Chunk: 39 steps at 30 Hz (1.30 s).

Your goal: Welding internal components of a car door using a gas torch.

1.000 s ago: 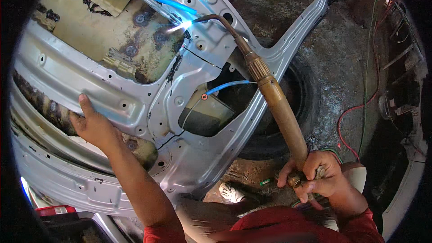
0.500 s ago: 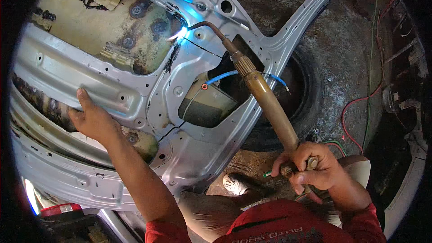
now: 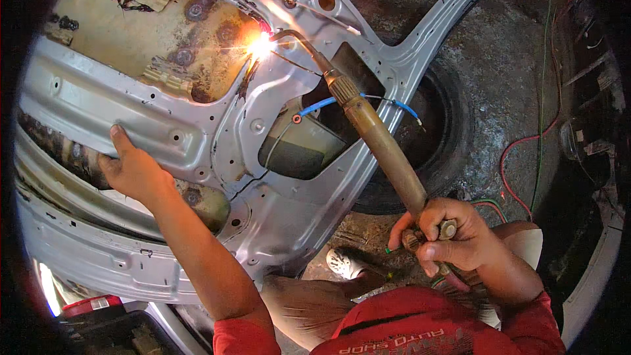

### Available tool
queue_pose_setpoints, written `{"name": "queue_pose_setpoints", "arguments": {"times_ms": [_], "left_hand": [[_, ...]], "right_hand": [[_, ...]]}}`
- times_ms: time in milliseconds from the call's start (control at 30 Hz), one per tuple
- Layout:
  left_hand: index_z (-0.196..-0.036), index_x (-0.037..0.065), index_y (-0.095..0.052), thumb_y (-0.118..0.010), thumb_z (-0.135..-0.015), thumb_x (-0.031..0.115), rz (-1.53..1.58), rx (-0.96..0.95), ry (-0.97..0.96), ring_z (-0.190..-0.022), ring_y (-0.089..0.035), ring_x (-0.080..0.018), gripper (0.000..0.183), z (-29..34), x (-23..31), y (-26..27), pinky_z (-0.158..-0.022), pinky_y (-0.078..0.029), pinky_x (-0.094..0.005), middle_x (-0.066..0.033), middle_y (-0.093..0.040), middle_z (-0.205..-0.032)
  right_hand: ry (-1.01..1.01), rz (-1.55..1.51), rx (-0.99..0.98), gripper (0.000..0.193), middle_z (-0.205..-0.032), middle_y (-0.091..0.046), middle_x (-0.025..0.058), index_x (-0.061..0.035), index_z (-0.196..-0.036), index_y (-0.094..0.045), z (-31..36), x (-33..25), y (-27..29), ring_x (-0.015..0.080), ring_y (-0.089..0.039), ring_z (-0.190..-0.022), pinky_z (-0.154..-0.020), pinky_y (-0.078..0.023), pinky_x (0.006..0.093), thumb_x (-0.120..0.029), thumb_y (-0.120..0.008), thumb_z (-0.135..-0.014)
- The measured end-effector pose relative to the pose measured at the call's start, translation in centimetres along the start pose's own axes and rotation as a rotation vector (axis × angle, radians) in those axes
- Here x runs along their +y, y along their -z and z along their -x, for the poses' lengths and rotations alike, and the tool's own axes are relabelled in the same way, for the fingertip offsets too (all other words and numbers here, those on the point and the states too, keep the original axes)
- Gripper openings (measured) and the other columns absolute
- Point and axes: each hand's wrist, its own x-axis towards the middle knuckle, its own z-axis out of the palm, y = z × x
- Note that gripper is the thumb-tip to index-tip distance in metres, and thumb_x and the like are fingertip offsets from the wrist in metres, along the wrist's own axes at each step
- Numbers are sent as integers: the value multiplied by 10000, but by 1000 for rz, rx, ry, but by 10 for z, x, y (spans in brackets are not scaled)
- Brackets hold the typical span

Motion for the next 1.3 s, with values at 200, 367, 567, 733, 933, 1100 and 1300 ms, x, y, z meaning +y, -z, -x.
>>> {"name": "queue_pose_setpoints", "arguments": {"times_ms": [200, 367, 567, 733, 933, 1100, 1300], "left_hand": [[-1288, -90, -607, -694, -1020, 184, 0, -74, -110, -994, -698, -246, 394, -17, -15, 10, -843, -610, -389, -208, -693, -1210], [-1312, -93, -601, -694, -1020, 186, -29, -80, -161, -989, -701, -251, 415, -13, -14, 8, -851, -606, -389, -215, -692, -1218], [-1291, -87, -612, -701, -1016, 195, -25, -72, -140, -998, -699, -254, 404, -13, -12, 7, -857, -603, -391, -216, -689, -1221], [-1263, -90, -613, -703, -1014, 195, -45, -61, -125, -989, -701, -255, 389, -8, -5, 5, -846, -611, -396, -213, -689, -1217], [-1258, -87, -611, -710, -1004, 200, -7, -53, -91, -954, -711, -262, 396, -11, -8, 5, -806, -630, -401, -220, -690, -1201], [-1277, -80, -604, -717, -997, 220, -40, -34, -48, -956, -716, -271, 426, -8, -4, 5, -805, -634, -402, -214, -685, -1220], [-1312, -71, -594, -711, -998, 212, -18, -46, -66, -998, -719, -284, 439, -4, -2, 2, -835, -636, -404, -218, -678, -1247]], "right_hand": [[100, -28, -53, 185, -683, -574, 14, -78, -928, -525, -1, 7, 5, 151, -701, -725, -993, -542, 462, -16, -690, -985], [149, 13, -73, 185, -711, -585, 23, -75, -944, -527, -3, 13, 10, 150, -706, -733, -937, -562, 428, -4, -694, -978], [45, -10, -75, 181, -831, -638, 108, -66, -957, -530, 0, 9, 11, 146, -713, -758, -756, -580, 305, 0, -698, -973], [124, 9, -79, 173, -874, -649, 136, -61, -961, -531, -3, 7, 6, 137, -704, -726, -720, -578, 276, -2, -693, -977], [60, 6, -42, 184, -614, -573, -1, -80, -921, -526, -2, 8, 4, 109, -663, -687, -961, -558, 466, -24, -689, -985], [49, 17, -22, 203, -592, -563, -31, -90, -895, -520, -3, 7, 2, 121, -644, -680, -1022, -517, 514, -37, -692, -987], [57, 8, -17, 218, -608, -563, -28, -92, -876, -517, -2, 6, 0, 141, -649, -729, -1029, -509, 504, -43, -701, -982]]}}
